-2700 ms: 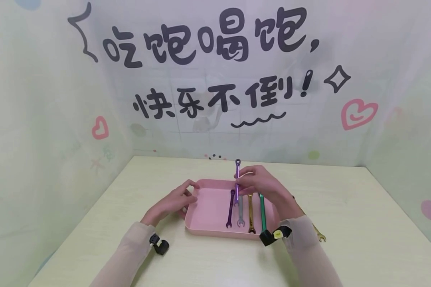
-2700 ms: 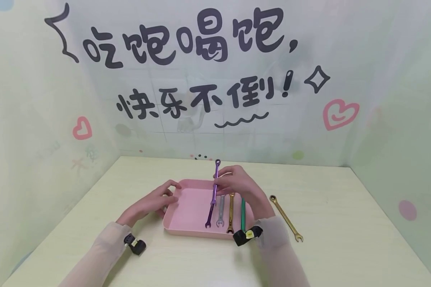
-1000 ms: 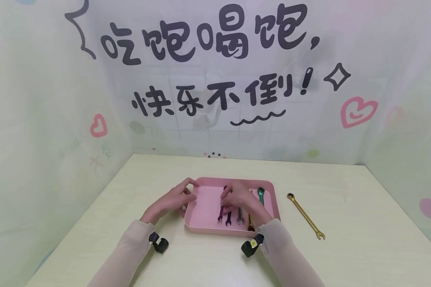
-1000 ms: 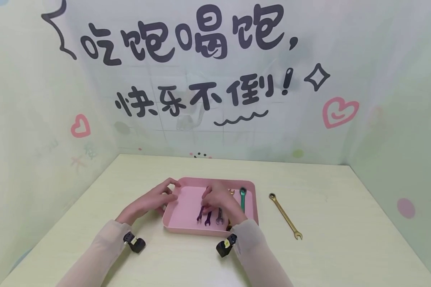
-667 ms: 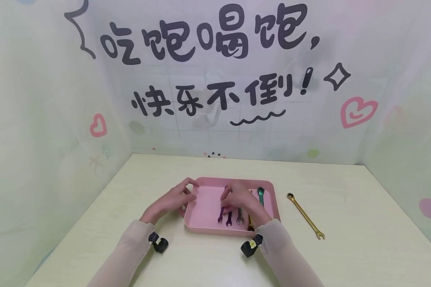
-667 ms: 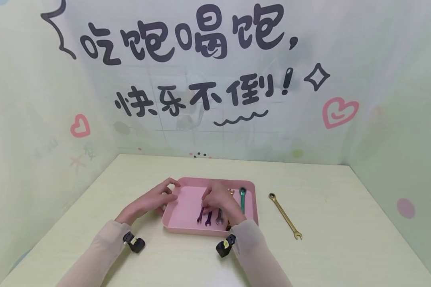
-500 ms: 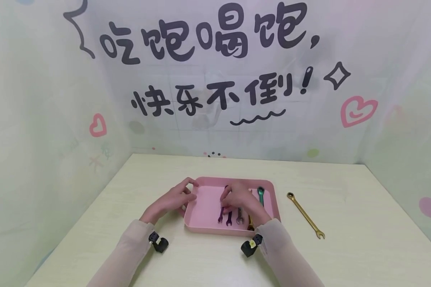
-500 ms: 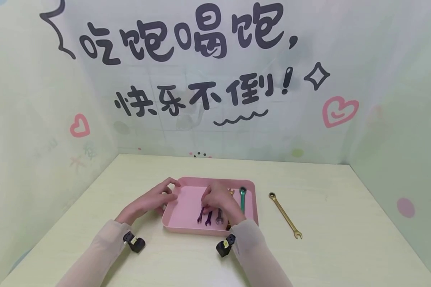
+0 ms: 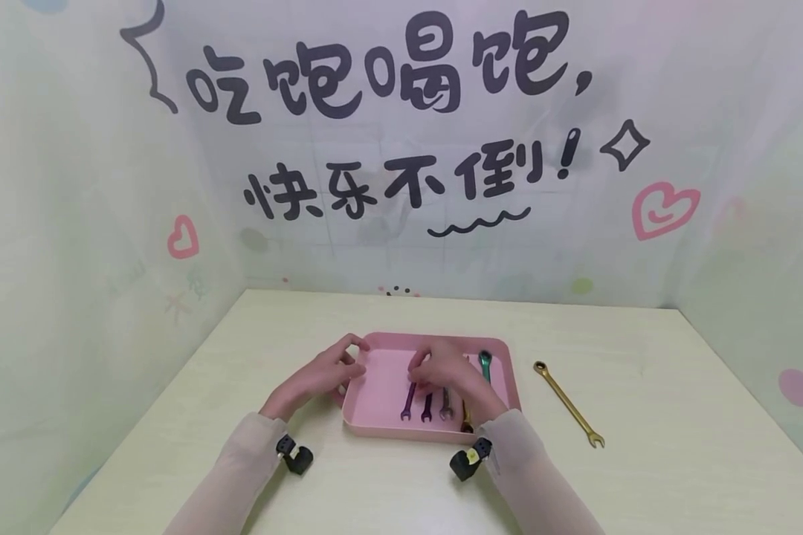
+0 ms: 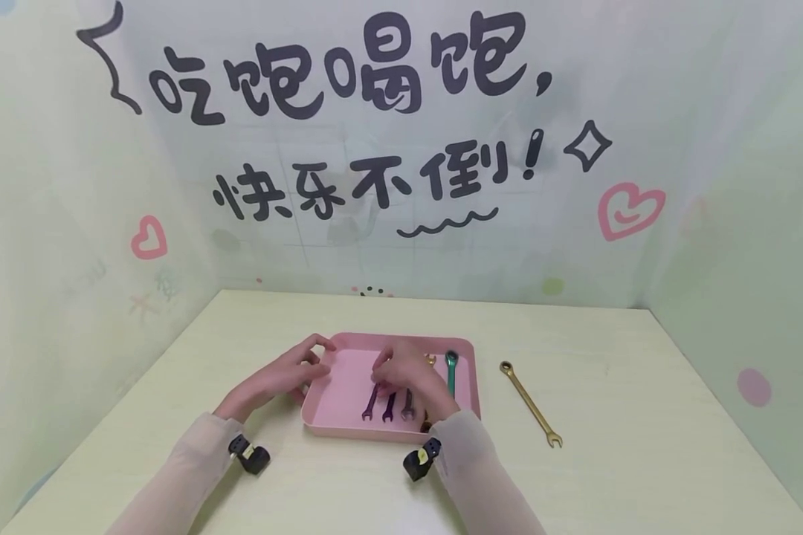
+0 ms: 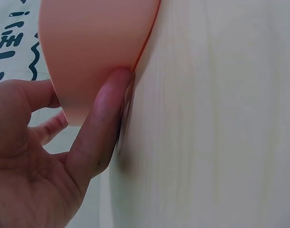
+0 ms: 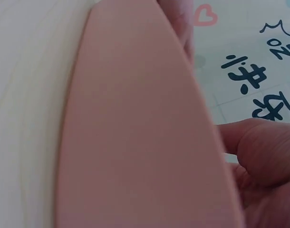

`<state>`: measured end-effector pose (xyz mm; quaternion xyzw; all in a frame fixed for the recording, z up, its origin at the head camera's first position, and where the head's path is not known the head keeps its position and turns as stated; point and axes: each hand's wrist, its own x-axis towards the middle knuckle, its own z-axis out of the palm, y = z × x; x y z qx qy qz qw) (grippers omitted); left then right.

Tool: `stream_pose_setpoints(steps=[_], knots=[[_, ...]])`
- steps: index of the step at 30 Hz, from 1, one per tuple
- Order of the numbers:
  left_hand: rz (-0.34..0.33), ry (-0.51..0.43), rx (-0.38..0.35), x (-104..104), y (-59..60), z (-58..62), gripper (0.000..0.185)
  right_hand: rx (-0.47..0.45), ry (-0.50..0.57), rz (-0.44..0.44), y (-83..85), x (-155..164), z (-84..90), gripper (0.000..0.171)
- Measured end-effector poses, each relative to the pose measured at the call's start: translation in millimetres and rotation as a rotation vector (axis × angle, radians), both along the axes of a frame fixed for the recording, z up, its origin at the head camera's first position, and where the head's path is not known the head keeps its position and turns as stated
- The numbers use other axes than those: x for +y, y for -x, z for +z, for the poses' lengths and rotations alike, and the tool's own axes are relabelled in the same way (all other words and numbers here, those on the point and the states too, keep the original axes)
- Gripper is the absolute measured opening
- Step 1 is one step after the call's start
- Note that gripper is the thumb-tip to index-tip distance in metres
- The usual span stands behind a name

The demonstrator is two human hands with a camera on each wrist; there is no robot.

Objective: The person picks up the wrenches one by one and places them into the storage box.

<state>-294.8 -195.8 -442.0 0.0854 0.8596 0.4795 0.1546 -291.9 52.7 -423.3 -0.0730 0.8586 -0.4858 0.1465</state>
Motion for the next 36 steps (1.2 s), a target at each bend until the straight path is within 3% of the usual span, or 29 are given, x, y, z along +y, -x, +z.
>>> stream_pose_setpoints(steps=[9, 15, 26, 36], knots=[[-0.009, -0.011, 0.001, 0, -2.8, 1.8, 0.041, 0.06, 0.136, 0.043, -2.2, 15, 32.1, 0.019], [-0.013, -0.011, 0.007, -1, -1.4, 0.9, 0.042, 0.137, 0.131, 0.133, -8.5, 39, 48.6, 0.02], [-0.014, -0.014, 0.011, -2, -3.3, -1.8, 0.042, 0.208, 0.021, 0.106, -19.7, 97, 55.5, 0.022], [-0.015, 0.001, 0.0, -3, -1.8, -3.0, 0.041, 0.202, -0.065, 0.098, -30.3, 152, 50.5, 0.025]])
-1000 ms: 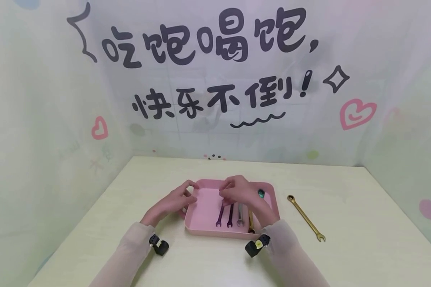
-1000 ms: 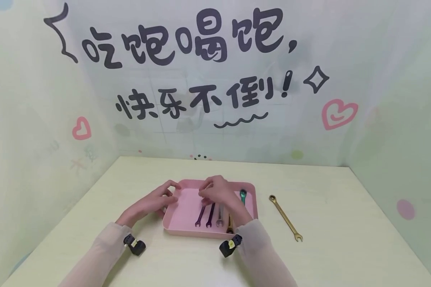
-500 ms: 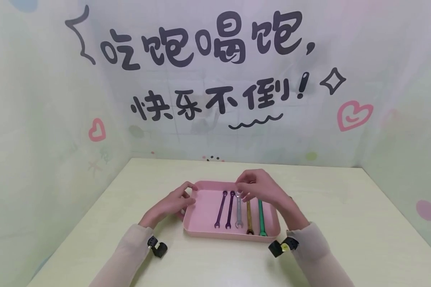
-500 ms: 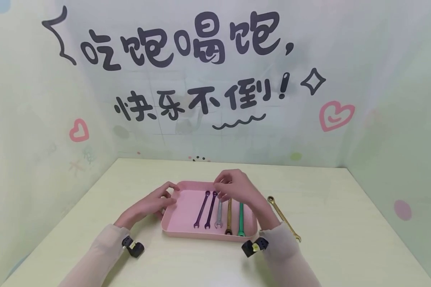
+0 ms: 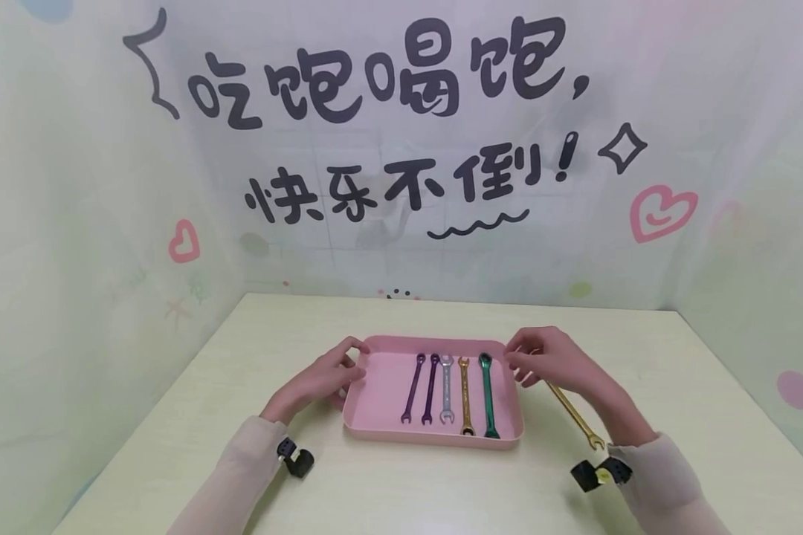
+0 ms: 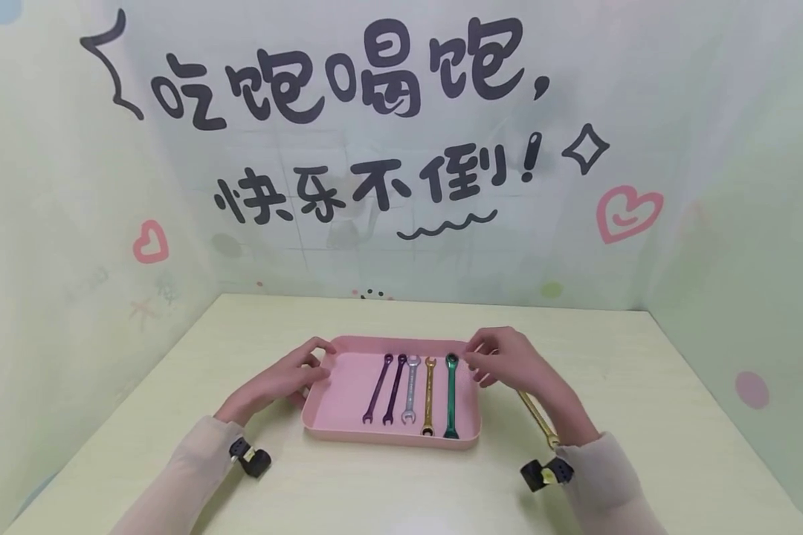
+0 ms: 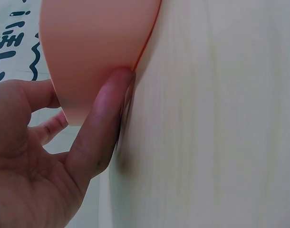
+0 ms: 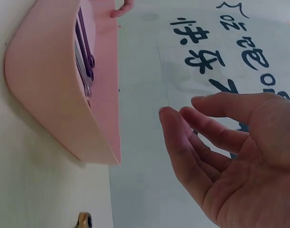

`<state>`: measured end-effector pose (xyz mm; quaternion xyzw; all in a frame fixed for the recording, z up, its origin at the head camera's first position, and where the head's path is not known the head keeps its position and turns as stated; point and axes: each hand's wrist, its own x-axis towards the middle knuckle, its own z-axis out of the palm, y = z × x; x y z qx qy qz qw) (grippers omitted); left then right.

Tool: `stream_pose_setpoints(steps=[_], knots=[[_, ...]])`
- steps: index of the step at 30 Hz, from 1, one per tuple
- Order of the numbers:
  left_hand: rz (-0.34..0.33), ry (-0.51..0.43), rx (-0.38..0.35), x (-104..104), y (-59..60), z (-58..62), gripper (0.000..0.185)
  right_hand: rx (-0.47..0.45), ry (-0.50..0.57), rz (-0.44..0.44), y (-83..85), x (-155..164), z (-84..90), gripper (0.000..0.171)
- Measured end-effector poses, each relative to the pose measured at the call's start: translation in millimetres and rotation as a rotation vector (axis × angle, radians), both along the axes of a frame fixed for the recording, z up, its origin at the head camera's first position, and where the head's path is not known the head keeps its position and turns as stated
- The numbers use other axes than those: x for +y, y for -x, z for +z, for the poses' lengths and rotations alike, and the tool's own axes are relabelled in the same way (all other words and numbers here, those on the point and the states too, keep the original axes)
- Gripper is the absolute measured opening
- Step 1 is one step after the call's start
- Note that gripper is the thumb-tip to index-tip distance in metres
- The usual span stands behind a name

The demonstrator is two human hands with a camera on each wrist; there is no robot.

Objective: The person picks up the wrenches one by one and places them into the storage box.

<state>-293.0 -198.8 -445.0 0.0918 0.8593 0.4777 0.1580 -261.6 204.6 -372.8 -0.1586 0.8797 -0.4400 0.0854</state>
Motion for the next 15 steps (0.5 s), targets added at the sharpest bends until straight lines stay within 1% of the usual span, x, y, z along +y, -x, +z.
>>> stream_pose_setpoints(steps=[5, 8, 12, 15], knots=[[-0.003, -0.001, -0.011, 2, 0.2, 0.1, 0.041, -0.017, -0.043, 0.005, 1.0, 32, 3.8, 0.027], [0.004, -0.002, -0.012, 2, -0.6, 0.9, 0.041, -0.041, -0.094, 0.003, 3.2, 47, 4.0, 0.03], [0.011, -0.001, -0.01, 0, -1.8, 1.4, 0.041, -0.08, -0.164, -0.004, 6.1, 61, 0.5, 0.036], [0.012, -0.004, -0.006, 1, -0.3, 2.0, 0.042, -0.113, -0.201, -0.018, 7.7, 71, -2.5, 0.039]])
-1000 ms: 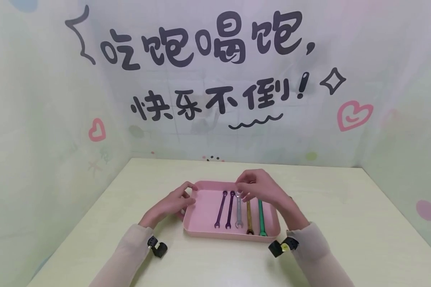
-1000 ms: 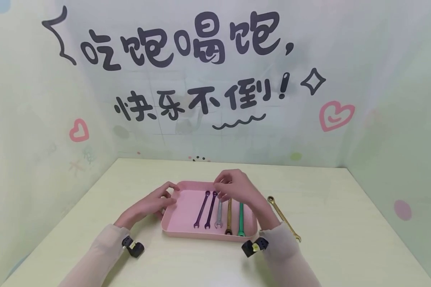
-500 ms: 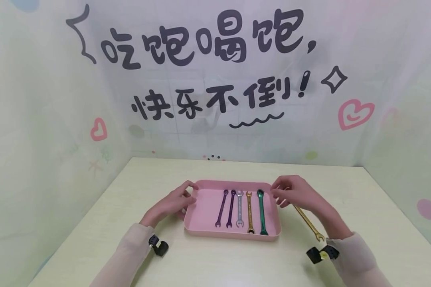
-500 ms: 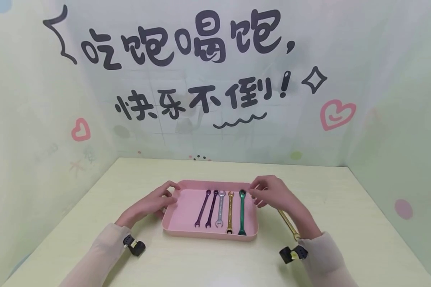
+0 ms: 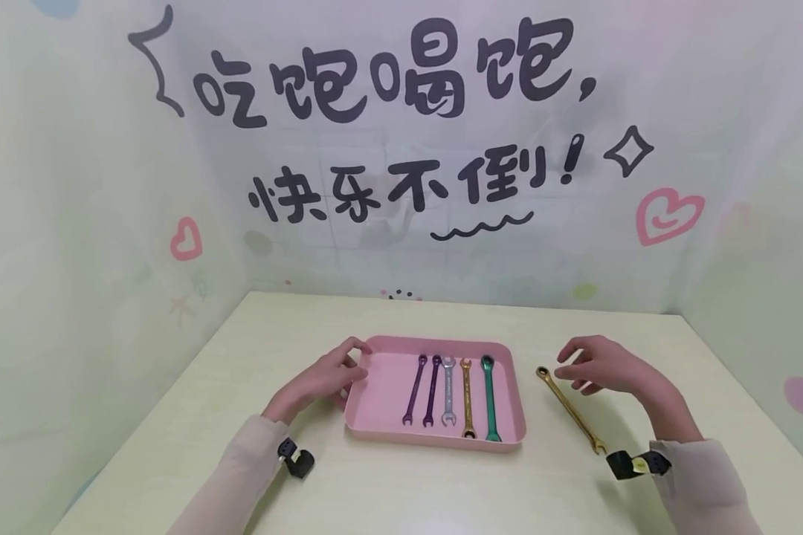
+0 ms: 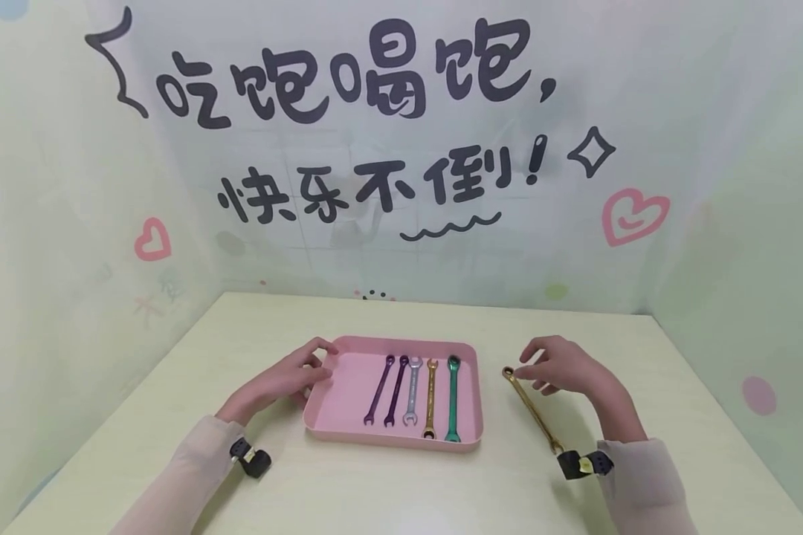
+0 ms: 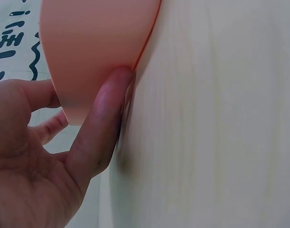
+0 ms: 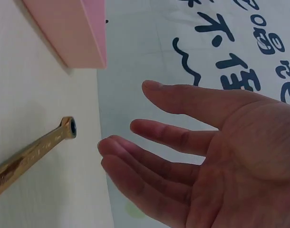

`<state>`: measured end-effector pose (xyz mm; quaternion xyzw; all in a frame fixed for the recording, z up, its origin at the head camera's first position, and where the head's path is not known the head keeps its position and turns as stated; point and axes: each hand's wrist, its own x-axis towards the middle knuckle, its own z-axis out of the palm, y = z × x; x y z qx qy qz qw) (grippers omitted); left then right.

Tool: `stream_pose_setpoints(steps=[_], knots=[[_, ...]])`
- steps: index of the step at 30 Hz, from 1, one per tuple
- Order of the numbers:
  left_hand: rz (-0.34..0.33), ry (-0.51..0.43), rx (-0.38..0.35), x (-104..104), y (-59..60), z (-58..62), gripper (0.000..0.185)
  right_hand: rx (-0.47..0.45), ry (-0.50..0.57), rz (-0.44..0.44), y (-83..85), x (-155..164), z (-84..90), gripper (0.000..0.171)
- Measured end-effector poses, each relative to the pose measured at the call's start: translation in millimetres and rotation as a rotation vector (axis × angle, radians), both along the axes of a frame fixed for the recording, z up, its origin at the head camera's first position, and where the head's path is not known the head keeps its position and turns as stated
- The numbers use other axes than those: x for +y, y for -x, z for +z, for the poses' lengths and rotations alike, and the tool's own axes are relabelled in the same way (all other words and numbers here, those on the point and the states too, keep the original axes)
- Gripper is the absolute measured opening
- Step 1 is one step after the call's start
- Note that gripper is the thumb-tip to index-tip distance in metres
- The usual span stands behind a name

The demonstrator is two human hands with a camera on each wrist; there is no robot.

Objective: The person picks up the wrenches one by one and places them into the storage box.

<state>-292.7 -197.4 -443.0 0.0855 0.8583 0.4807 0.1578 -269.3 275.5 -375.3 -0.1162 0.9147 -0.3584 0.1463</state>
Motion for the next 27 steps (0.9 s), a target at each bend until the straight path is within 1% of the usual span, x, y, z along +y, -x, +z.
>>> stream_pose_setpoints(steps=[6, 11, 16, 27], knots=[[0.0, -0.001, -0.006, 0, -1.0, -1.8, 0.042, -0.052, -0.068, -0.033, 3.9, 12, -13.2, 0.041], [0.001, 0.004, -0.006, 0, -0.2, -0.7, 0.041, -0.091, -0.13, -0.063, 6.6, 16, -21.4, 0.036], [0.001, 0.008, -0.004, -1, 0.1, -1.2, 0.041, -0.145, -0.174, -0.082, 7.3, 13, -27.9, 0.029], [0.006, 0.001, -0.002, -1, 1.0, -3.3, 0.04, -0.166, -0.211, -0.088, 3.5, -1, -36.5, 0.025]])
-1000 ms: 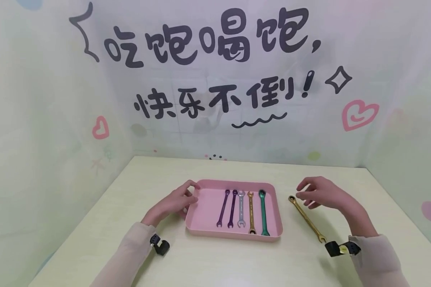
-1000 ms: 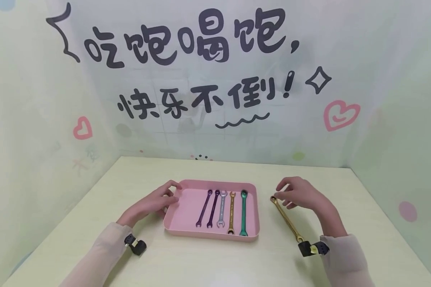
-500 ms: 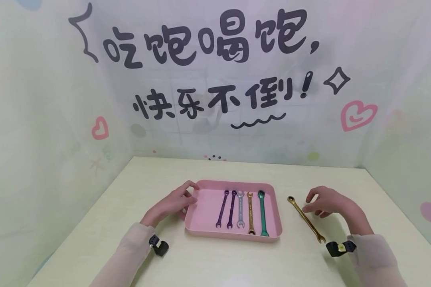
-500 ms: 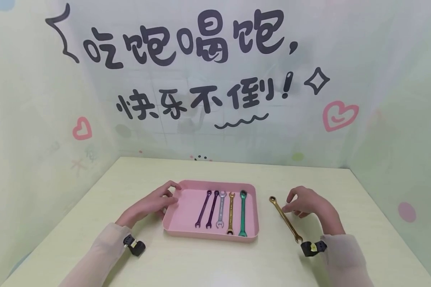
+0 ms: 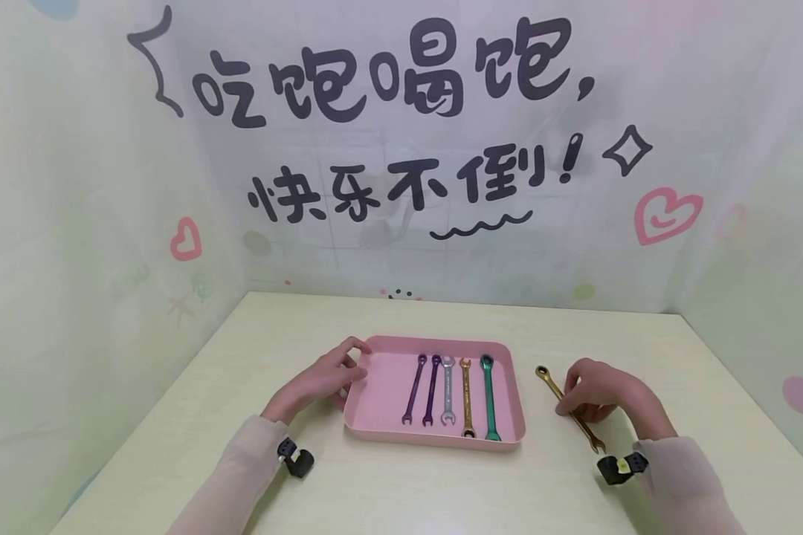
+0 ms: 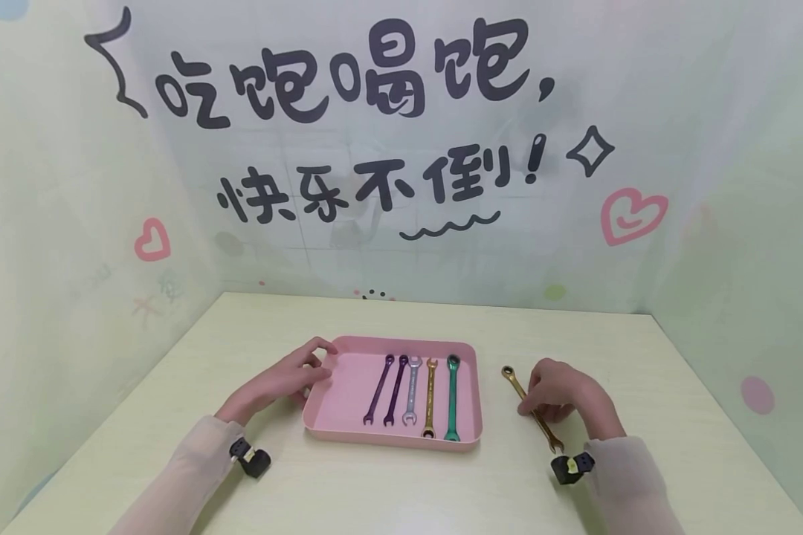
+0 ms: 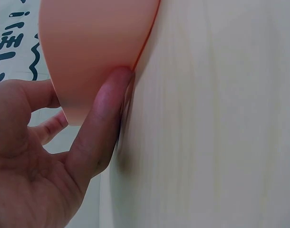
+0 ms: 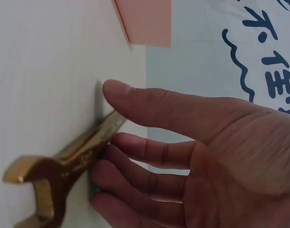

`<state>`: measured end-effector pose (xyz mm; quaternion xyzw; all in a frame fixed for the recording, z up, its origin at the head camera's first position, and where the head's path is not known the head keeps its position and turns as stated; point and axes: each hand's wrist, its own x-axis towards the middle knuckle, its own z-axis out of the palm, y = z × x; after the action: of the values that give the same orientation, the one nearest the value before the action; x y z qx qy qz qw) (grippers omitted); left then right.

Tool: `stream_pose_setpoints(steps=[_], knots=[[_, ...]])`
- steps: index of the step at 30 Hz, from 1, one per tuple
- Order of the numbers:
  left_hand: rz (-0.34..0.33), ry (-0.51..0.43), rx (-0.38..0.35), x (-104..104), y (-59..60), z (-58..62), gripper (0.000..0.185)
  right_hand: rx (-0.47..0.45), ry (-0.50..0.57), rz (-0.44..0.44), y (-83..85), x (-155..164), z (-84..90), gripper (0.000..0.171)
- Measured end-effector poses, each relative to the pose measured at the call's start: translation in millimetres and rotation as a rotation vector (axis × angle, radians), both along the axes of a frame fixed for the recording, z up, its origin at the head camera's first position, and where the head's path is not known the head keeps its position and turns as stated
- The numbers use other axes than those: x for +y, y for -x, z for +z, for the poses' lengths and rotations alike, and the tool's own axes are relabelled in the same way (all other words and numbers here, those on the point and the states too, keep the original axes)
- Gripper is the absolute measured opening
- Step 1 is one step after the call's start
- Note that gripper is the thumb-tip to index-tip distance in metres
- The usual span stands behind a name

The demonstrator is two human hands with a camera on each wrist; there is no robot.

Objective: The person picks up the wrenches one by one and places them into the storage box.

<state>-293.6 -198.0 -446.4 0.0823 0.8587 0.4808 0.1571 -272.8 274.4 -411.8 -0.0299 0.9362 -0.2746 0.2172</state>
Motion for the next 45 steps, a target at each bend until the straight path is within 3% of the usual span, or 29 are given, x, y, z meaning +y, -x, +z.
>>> stream_pose_setpoints(steps=[20, 45], knots=[[-0.005, 0.004, -0.001, 1.6, 0.6, 2.9, 0.04, 0.039, -0.024, 0.004, 0.4, -6.2, 0.7, 0.011], [0.026, 0.018, -0.005, 3.1, -1.1, 1.9, 0.038, 0.023, -0.021, -0.009, 2.7, -5.7, -0.6, 0.01]])
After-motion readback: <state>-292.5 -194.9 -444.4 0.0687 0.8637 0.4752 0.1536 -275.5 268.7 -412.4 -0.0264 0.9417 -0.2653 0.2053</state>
